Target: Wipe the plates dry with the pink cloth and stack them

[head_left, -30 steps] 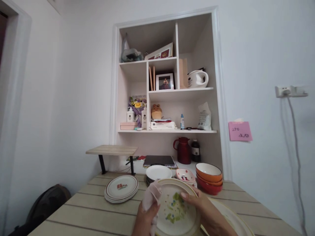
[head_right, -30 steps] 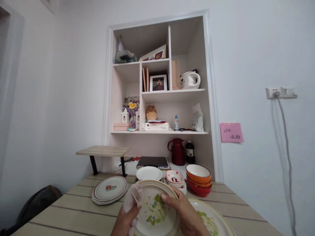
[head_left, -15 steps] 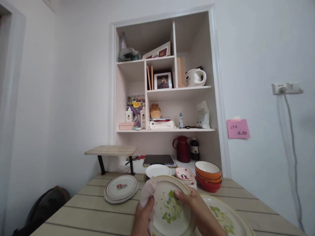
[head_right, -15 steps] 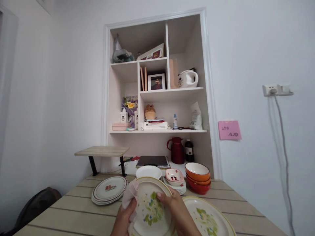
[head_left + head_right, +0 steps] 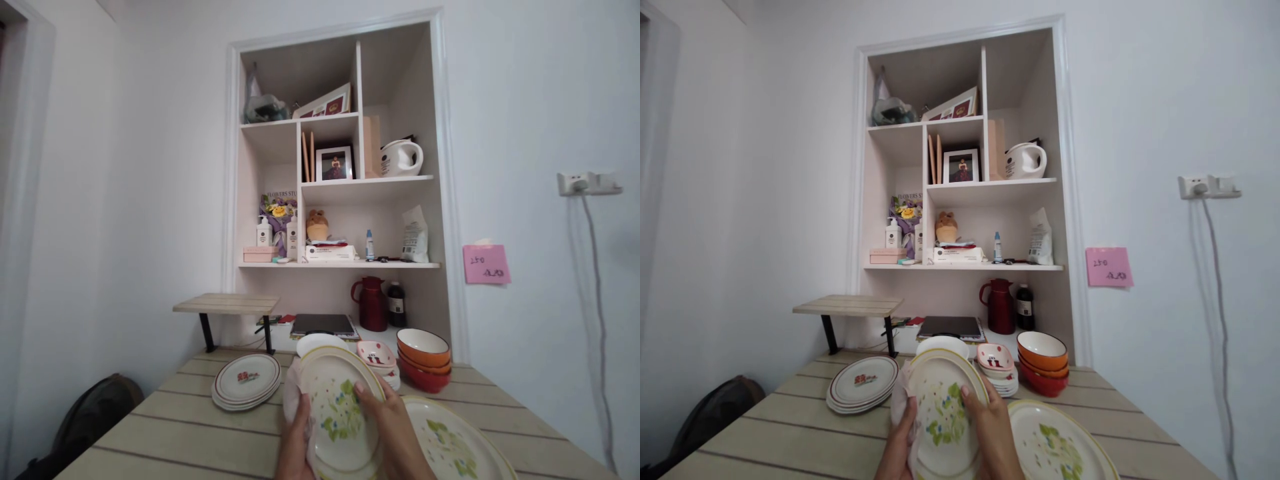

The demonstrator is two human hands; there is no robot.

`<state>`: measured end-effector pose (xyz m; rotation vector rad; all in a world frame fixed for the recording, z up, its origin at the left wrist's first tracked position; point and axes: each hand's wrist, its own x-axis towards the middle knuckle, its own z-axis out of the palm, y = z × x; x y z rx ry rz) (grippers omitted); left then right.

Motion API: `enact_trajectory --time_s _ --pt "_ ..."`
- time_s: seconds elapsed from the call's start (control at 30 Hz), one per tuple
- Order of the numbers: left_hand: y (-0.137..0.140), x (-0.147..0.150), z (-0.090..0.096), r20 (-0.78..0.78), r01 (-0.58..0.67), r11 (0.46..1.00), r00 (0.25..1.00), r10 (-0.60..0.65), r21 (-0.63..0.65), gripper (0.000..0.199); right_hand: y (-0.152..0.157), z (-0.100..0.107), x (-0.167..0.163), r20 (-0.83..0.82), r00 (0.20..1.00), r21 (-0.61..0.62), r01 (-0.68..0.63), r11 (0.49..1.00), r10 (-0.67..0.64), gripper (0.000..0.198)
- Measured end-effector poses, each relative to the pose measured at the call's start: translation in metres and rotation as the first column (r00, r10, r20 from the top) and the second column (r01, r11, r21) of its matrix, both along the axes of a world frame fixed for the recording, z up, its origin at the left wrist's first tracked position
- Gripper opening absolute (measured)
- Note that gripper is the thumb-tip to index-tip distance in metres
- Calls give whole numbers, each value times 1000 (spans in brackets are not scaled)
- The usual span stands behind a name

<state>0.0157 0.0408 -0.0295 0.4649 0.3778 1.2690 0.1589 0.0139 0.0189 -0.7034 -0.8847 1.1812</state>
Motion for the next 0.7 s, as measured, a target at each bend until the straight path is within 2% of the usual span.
enact_trajectory --time_s 0.1,0.2,0.33,0.43,0.53,0.7 --pt "4 3 -6 9 95 995 995 -95 -37 79 1 -6 -8 -49 997 -26 59 998 -60 86" --pt "10 8 -14 12 118 993 993 -118 -8 78 0 -10 -15 -111 988 -67 99 993 -106 98" --pt "12 13 -19 9 139 990 990 -139 26 78 -3 -14 -23 -170 980 -72 90 993 -101 104" --pt "9 9 -15 -1 152 988 988 -152 10 77 -4 -17 -30 -175 981 -91 73 993 -88 106" --pt "1 4 -5 10 82 997 997 -82 -10 72 -3 -18 -34 -213 977 -83 14 996 -31 103" --pt "-10 1 14 7 -92 994 996 93 -62 64 2 -10 -24 -230 966 -82 -139 987 117 81"
